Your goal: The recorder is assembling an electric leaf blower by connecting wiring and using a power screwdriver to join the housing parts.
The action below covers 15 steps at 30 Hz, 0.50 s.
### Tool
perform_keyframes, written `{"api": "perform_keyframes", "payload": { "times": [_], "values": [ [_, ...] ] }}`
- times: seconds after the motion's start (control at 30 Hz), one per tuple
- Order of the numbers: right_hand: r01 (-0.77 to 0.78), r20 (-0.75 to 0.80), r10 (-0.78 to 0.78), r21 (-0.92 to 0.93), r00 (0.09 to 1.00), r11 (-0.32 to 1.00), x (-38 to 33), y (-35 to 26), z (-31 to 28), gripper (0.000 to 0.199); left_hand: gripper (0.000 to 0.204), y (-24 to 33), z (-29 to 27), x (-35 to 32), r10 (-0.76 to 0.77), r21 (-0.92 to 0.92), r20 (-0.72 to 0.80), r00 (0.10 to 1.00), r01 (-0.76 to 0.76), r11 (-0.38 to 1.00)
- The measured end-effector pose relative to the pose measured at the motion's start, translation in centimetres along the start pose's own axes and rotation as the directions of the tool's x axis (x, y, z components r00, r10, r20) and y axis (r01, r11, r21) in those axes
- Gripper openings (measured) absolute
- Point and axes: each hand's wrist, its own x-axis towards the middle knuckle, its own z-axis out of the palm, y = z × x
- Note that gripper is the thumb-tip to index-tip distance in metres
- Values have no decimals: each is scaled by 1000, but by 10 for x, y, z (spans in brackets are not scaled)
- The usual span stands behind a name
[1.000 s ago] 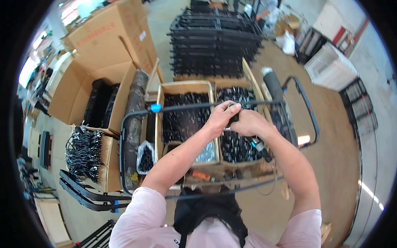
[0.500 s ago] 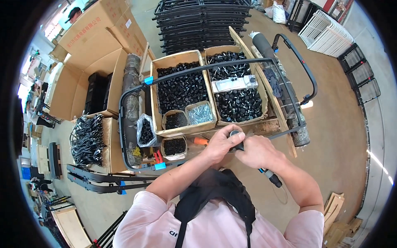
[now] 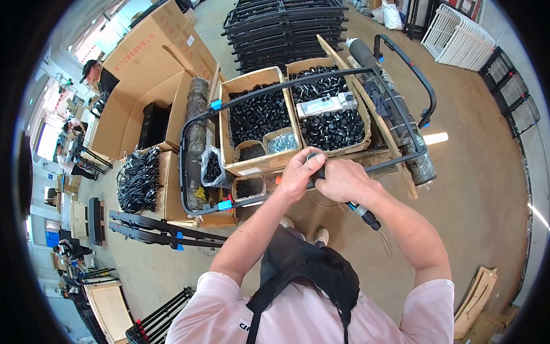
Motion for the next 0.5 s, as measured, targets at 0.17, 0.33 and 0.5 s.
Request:
{"api": "perform_keyframes", "payload": {
  "times": [0.17, 0.33, 0.5],
  "values": [
    [4, -38, -2, 37, 999, 999, 0, 7, 13, 45, 24, 0, 4, -4, -32, 49, 0, 999, 32, 998],
    [3, 26, -3, 24, 1000, 1000, -5, 6, 6, 42, 22, -10, 0, -9, 38, 64, -14, 999, -37, 997],
    [40, -35, -38, 48, 999, 998, -2, 13, 21, 42, 21, -14, 3, -15, 41, 59, -44, 998, -38, 997]
  ]
}}
